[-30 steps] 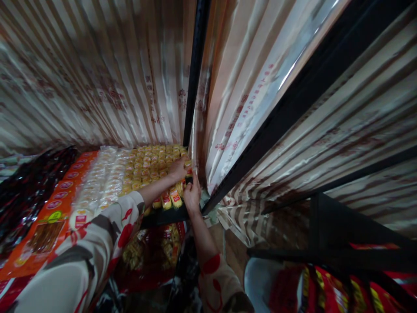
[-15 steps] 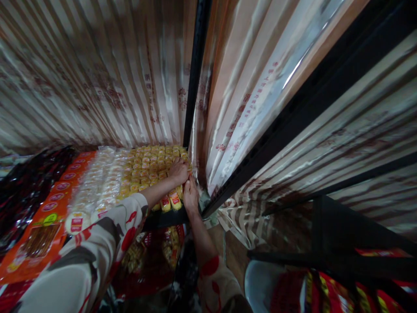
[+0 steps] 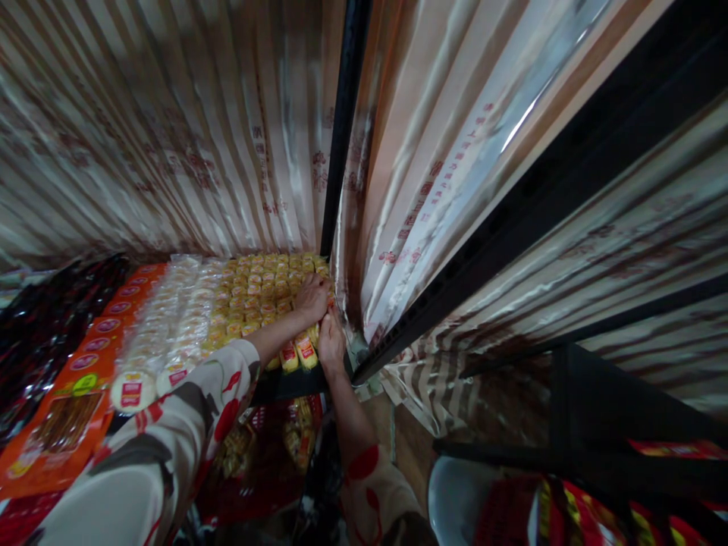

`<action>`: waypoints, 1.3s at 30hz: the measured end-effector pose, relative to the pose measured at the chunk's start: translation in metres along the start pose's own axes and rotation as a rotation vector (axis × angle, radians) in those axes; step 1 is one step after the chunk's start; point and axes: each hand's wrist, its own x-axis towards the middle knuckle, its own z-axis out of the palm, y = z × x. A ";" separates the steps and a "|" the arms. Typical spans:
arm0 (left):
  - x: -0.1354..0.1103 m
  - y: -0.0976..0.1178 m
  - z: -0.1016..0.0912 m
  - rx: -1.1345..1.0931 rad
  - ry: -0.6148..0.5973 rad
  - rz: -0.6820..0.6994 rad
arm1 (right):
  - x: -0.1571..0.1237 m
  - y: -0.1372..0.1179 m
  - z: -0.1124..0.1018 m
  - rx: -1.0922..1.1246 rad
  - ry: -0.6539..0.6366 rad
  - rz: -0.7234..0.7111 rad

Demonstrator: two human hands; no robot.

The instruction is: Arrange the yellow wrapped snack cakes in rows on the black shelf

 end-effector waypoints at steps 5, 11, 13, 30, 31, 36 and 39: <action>-0.003 0.004 -0.005 -0.008 0.008 -0.004 | -0.001 0.000 -0.002 0.047 0.011 0.021; -0.016 0.002 -0.013 -0.100 0.075 0.047 | -0.004 0.000 -0.004 0.082 0.050 0.002; -0.023 0.000 -0.015 -0.139 0.098 0.051 | -0.004 0.002 -0.005 0.086 0.044 -0.004; -0.075 -0.018 -0.049 -0.061 0.102 0.052 | -0.011 -0.005 -0.006 0.061 0.099 -0.099; -0.078 -0.017 -0.049 -0.050 0.098 0.051 | -0.015 -0.006 -0.007 0.057 0.104 -0.105; -0.090 -0.009 -0.047 -0.019 0.068 0.034 | -0.038 -0.004 -0.016 -0.019 0.118 -0.153; -0.093 -0.004 -0.045 -0.015 0.055 0.019 | -0.047 -0.002 -0.019 -0.082 0.112 -0.179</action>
